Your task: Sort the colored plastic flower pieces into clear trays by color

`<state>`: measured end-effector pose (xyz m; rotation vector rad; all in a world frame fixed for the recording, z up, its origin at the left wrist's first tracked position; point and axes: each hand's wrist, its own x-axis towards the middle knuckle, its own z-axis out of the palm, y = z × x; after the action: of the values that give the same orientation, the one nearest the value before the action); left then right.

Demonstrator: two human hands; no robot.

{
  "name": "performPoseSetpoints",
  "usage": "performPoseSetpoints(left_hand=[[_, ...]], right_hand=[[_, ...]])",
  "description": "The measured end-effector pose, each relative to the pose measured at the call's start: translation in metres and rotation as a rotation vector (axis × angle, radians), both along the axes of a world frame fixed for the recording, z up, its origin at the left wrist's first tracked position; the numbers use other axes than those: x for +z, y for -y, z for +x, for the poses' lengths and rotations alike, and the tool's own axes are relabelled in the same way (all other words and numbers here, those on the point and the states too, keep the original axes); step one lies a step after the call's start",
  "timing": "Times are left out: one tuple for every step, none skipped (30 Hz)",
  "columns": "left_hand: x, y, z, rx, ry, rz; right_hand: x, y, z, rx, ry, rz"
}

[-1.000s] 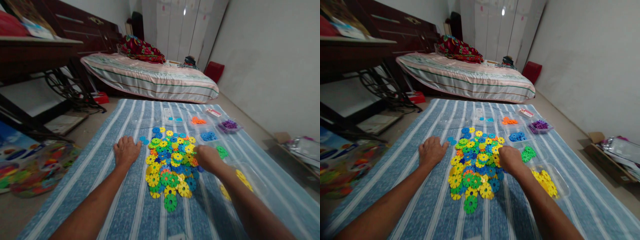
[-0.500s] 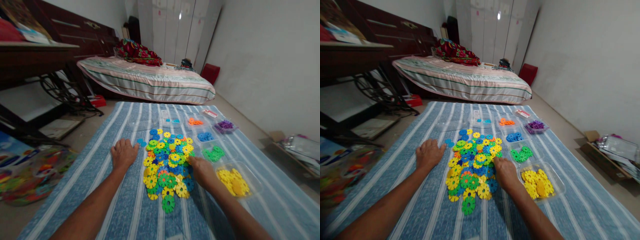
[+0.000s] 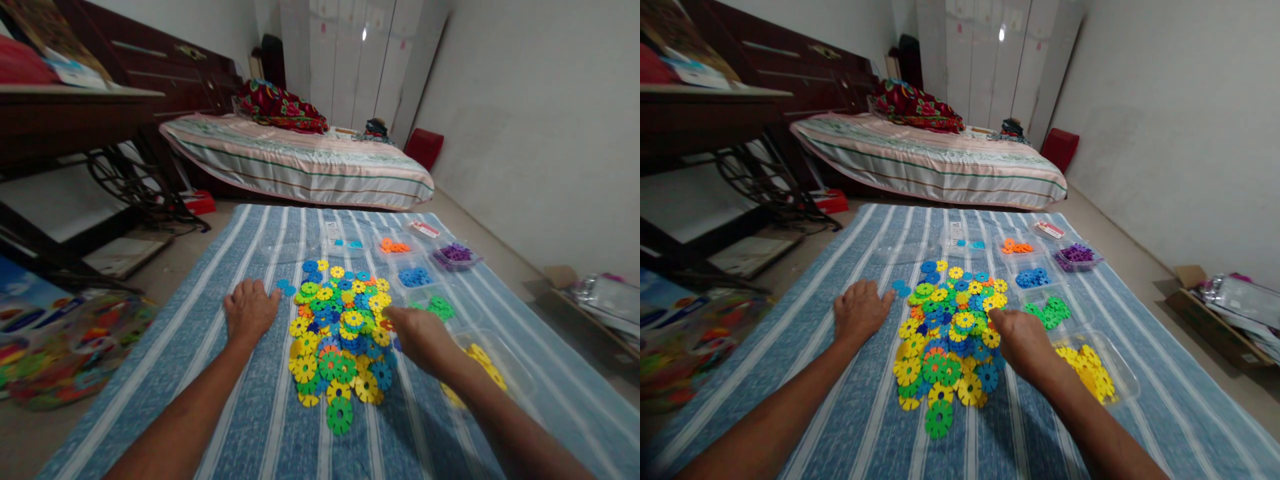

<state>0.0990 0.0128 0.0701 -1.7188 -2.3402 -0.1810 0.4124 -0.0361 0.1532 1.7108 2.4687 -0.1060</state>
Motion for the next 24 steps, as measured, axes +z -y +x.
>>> performPoseSetpoints(left_hand=[[0.001, 0.0, 0.0, 0.0, 0.002, -0.004], [0.002, 0.001, 0.001, 0.0, 0.004, -0.008], [0.002, 0.001, 0.001, 0.001, 0.006, -0.01], [0.003, 0.001, 0.001, 0.003, 0.009, -0.012], [0.004, 0.001, 0.002, 0.006, 0.012, -0.011], [0.004, 0.001, 0.002, 0.007, 0.015, -0.011], [0.004, 0.001, 0.002, 0.008, 0.017, -0.011], [0.004, 0.001, 0.001, 0.007, 0.018, -0.013], [0.003, 0.001, 0.001, 0.005, 0.016, -0.013], [0.002, 0.001, 0.0, 0.001, 0.011, -0.011], [0.001, 0.001, 0.0, 0.0, 0.005, -0.007], [0.0, 0.001, 0.0, -0.002, -0.001, -0.004], [0.0, 0.001, -0.001, -0.002, -0.006, -0.001], [-0.001, 0.001, -0.001, -0.001, -0.008, -0.002], [-0.001, 0.001, -0.001, 0.002, -0.006, -0.006], [-0.002, 0.001, -0.001, 0.006, -0.003, -0.011], [-0.002, 0.001, -0.001, 0.008, -0.001, -0.013], [-0.002, 0.0, -0.001, 0.01, 0.001, -0.012], [-0.002, 0.0, -0.001, 0.012, 0.003, -0.011], [-0.002, 0.0, -0.002, 0.011, 0.002, -0.007], [-0.002, -0.001, -0.002, 0.011, 0.002, -0.003], [-0.003, -0.001, -0.002, 0.009, 0.002, -0.001], [-0.003, -0.001, -0.002, 0.008, 0.004, 0.002], [-0.003, -0.001, -0.002, 0.008, 0.008, 0.004]], right_hand=[[0.006, -0.011, 0.002, 0.002, -0.001, 0.036], [0.013, -0.025, 0.004, -0.005, -0.006, 0.092], [0.02, -0.041, 0.008, -0.026, -0.009, 0.161], [0.026, -0.058, 0.011, -0.071, -0.004, 0.243], [0.033, -0.074, 0.015, -0.135, -0.004, 0.332], [0.039, -0.088, 0.018, -0.181, -0.011, 0.407], [0.043, -0.098, 0.02, -0.224, -0.021, 0.472], [0.047, -0.105, 0.022, -0.258, -0.029, 0.514], [0.048, -0.108, 0.022, -0.273, -0.035, 0.535], [0.047, -0.106, 0.021, -0.273, -0.039, 0.535], [0.044, -0.099, 0.019, -0.258, -0.042, 0.517], [0.04, -0.09, 0.017, -0.227, -0.048, 0.485], [0.033, -0.079, 0.013, -0.183, -0.059, 0.444], [0.026, -0.066, 0.009, -0.141, -0.077, 0.41], [0.017, -0.053, 0.004, -0.09, -0.111, 0.381], [0.008, -0.04, 0.0, -0.043, -0.149, 0.356], [-0.001, -0.028, -0.004, 0.0, -0.188, 0.331], [-0.01, -0.017, -0.008, 0.049, -0.221, 0.306], [-0.018, -0.007, -0.011, 0.076, -0.242, 0.292], [-0.025, 0.001, -0.013, 0.107, -0.266, 0.286], [-0.032, 0.009, -0.015, 0.131, -0.292, 0.28], [-0.038, 0.014, -0.015, 0.146, -0.316, 0.276], [-0.042, 0.019, -0.015, 0.153, -0.344, 0.277], [-0.047, 0.023, -0.013, 0.149, -0.373, 0.284]])
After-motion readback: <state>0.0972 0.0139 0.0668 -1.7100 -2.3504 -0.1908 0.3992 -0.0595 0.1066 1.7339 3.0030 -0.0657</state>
